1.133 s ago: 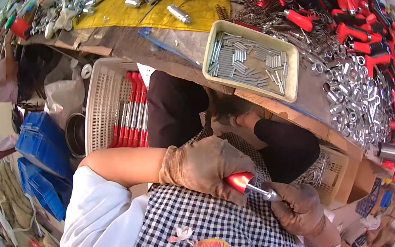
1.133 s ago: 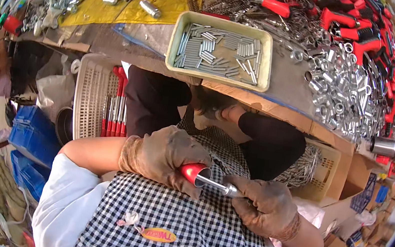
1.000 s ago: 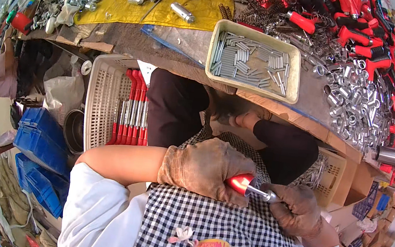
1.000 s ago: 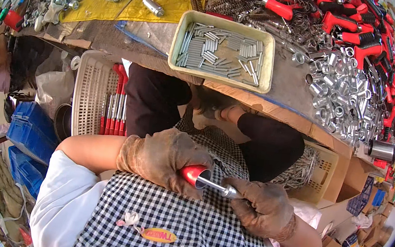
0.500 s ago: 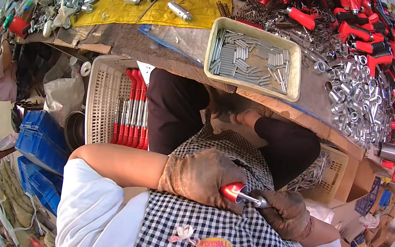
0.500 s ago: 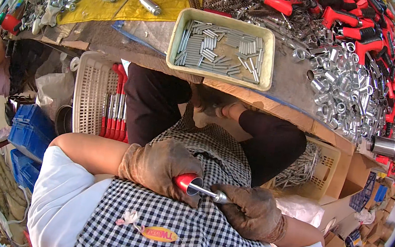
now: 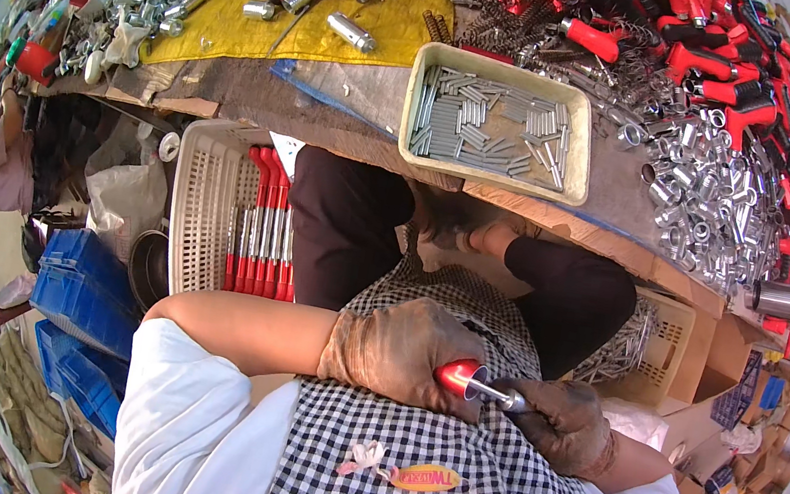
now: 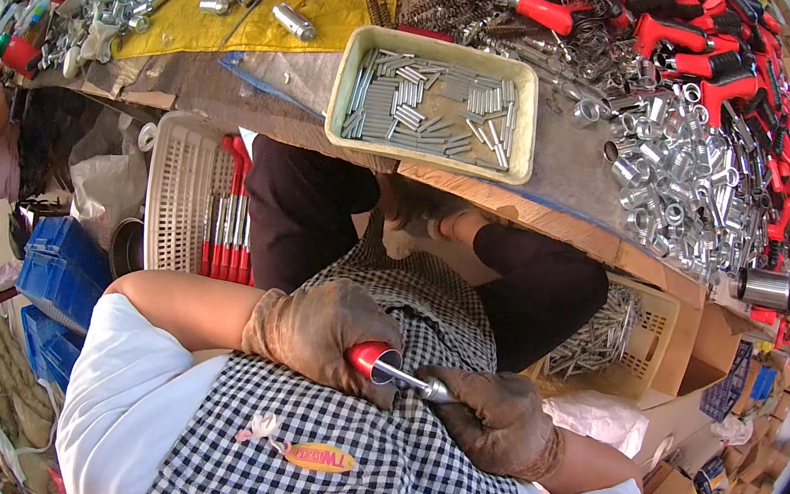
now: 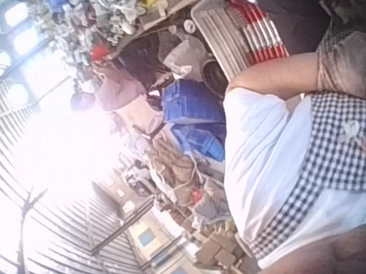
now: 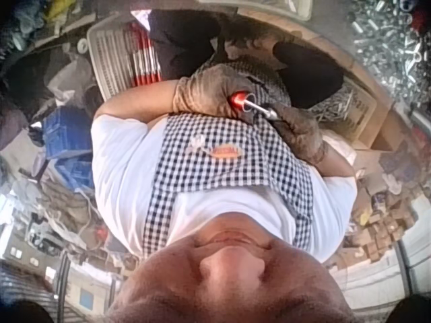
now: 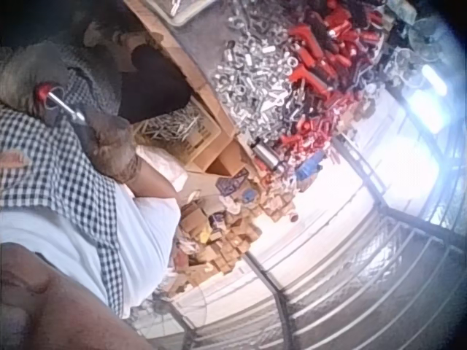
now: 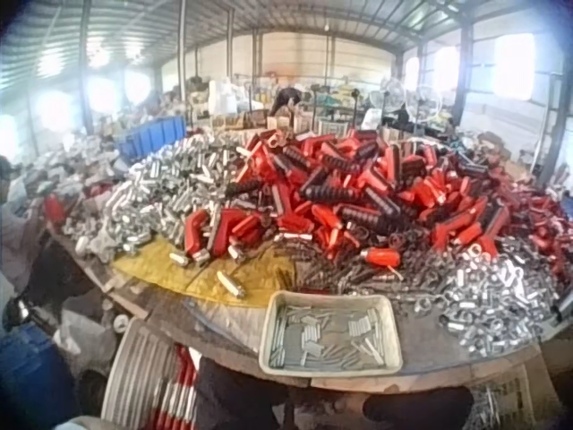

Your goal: Assembling small metal hardware components into red handles.

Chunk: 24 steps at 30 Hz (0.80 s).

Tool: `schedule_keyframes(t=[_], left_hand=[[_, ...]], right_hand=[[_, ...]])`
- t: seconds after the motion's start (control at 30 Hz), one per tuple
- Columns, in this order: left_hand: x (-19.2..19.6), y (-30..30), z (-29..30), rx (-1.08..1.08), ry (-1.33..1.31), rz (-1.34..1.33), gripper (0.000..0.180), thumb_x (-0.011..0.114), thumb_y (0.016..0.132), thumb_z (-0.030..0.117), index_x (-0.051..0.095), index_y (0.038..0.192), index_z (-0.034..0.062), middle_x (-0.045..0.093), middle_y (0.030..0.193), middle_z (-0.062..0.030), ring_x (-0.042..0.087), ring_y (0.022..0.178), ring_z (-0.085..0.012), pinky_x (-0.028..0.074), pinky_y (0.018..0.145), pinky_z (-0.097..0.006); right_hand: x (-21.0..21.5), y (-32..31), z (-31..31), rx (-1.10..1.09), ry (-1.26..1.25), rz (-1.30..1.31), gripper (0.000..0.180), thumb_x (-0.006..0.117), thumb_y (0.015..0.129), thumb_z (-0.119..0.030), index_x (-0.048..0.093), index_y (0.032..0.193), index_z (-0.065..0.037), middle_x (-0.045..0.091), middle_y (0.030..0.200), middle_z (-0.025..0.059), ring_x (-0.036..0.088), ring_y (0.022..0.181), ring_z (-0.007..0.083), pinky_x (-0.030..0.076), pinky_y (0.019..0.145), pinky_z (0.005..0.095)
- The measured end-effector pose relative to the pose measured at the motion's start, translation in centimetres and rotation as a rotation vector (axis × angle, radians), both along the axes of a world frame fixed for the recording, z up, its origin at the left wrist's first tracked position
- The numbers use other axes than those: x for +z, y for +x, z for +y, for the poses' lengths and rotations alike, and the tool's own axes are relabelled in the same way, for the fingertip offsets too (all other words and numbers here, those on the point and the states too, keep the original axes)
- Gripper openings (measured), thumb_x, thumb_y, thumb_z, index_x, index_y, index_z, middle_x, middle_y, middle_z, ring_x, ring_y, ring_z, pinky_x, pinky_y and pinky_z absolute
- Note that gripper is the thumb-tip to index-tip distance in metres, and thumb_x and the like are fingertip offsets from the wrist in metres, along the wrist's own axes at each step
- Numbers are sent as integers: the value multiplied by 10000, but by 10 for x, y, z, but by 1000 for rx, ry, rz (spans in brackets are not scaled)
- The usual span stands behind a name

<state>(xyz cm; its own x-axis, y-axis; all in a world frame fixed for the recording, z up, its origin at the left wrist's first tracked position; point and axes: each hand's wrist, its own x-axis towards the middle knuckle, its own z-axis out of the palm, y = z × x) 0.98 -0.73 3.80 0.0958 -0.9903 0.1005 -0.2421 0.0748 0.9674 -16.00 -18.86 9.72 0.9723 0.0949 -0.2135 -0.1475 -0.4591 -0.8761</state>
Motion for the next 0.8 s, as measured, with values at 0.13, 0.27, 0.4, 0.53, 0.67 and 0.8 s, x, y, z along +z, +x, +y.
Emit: schedule_keyframes(t=[0.13, 0.27, 0.4, 0.53, 0.67, 0.8], left_hand=[[11, 3, -2, -16, 15, -30, 365, 791, 709, 407, 637, 765, 81, 621, 679, -104, 628, 642, -289, 488, 573, -380], [29, 20, -8, -76, 140, -150, 442, 757, 722, 480, 640, 867, 80, 651, 772, -112, 646, 742, -323, 505, 636, -401], [32, 38, -10, 50, 79, -351, 485, 725, 745, 514, 625, 951, 87, 653, 813, -119, 645, 771, -338, 507, 661, -410], [27, 65, -22, 410, -122, -558, 495, 670, 811, 451, 582, 1098, 57, 629, 927, -147, 618, 918, -333, 486, 778, -401], [49, 84, -55, 488, 89, -885, 450, 644, 818, 339, 557, 1162, 63, 609, 907, -149, 604, 869, -332, 480, 763, -427], [18, 111, -91, 405, 176, -1274, 461, 651, 787, 288, 557, 1191, 87, 601, 956, -158, 598, 882, -309, 474, 759, -417]], right_hand=[[3, -2, -1, -46, -4, -26, 246, 639, 851, -68, 644, 1085, 6, 677, 788, 181, 691, 669, 279, 535, 576, 307], [17, 8, -18, 39, -113, 22, 306, 635, 857, -133, 617, 1138, -13, 670, 837, 186, 680, 766, 316, 550, 660, 344], [32, 9, -38, 21, -235, 118, 334, 611, 872, -131, 589, 1188, -24, 662, 894, 188, 670, 835, 291, 531, 724, 334], [12, 8, -57, -505, 151, 294, 363, 573, 902, -120, 530, 1256, -55, 612, 850, 164, 620, 818, 232, 496, 751, 335], [12, 26, -81, -601, -506, -218, 200, 562, 873, -70, 533, 1070, -50, 645, 782, 173, 654, 739, 359, 518, 665, 418], [30, 49, -113, -492, -905, -426, 282, 640, 775, -77, 568, 1047, -88, 651, 789, 180, 640, 753, 369, 506, 663, 452]])
